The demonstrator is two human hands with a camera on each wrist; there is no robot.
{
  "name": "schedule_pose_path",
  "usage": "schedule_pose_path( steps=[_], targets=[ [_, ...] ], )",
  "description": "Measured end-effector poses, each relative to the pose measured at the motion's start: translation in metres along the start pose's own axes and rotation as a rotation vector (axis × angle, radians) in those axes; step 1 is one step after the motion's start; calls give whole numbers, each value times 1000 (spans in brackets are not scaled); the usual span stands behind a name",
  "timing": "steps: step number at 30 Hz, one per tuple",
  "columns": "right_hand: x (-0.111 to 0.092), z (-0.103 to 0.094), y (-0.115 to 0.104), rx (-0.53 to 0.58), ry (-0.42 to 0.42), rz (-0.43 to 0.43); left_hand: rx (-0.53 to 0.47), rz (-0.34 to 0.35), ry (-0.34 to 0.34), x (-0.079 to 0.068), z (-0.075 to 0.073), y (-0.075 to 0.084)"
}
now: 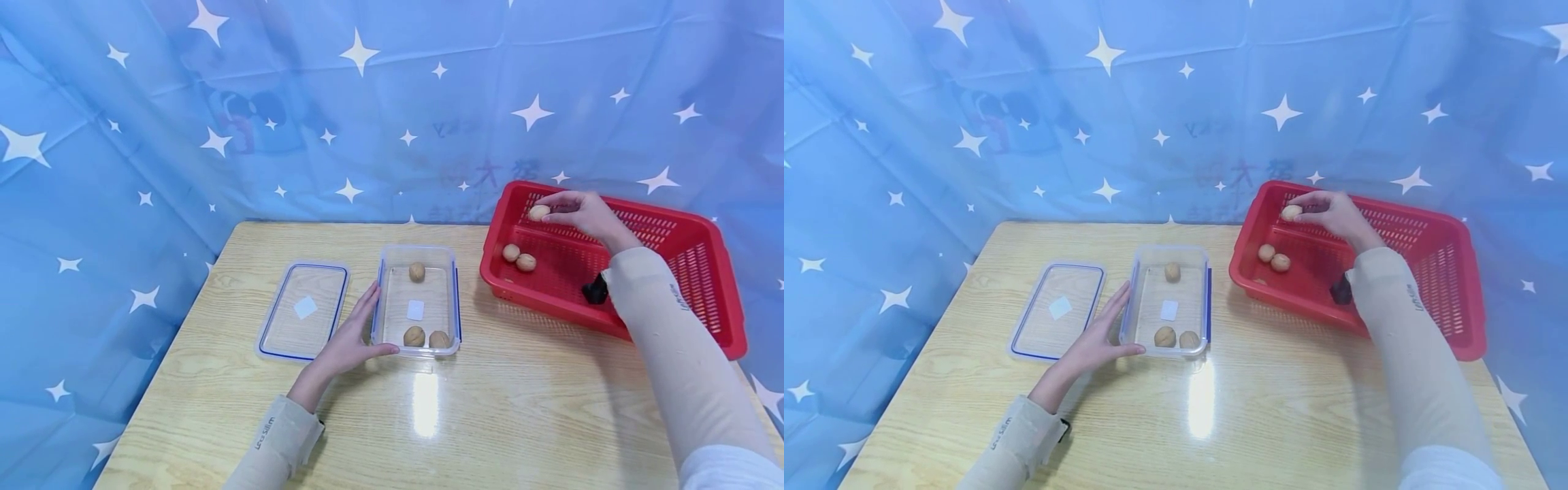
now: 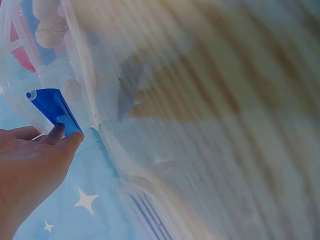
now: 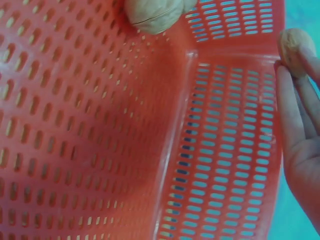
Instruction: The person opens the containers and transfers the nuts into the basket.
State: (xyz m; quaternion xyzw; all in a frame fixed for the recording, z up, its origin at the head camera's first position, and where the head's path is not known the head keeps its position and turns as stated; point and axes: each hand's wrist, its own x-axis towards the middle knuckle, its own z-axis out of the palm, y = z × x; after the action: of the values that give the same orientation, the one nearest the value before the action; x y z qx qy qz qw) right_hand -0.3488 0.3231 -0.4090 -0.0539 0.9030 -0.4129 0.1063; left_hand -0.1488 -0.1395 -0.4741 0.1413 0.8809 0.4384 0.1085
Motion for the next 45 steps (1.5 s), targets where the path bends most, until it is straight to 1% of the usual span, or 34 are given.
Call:
schedule_pose_path(
  steps=[9, 16, 20, 28, 30, 38, 45],
  targets=[
    [2, 6, 13, 19, -51, 63, 3, 14, 5, 1, 1, -3],
    [4, 12, 22, 24, -103, 34, 8, 10, 6, 1, 1, -2],
    [5, 15, 26, -4, -137, 21, 1, 9, 2, 2, 1, -2],
    [4, 19, 29, 0, -218, 32, 4, -13, -4, 3, 2, -3],
    [4, 19, 31, -8, -233, 30, 4, -8, -2, 2, 2, -2],
    [6, 20, 37, -51, -272, 33, -6, -9, 1, 1, 2, 0],
    [6, 19, 40, -89, -289, 31, -9, -16, -2, 2, 2, -1]
  ],
)
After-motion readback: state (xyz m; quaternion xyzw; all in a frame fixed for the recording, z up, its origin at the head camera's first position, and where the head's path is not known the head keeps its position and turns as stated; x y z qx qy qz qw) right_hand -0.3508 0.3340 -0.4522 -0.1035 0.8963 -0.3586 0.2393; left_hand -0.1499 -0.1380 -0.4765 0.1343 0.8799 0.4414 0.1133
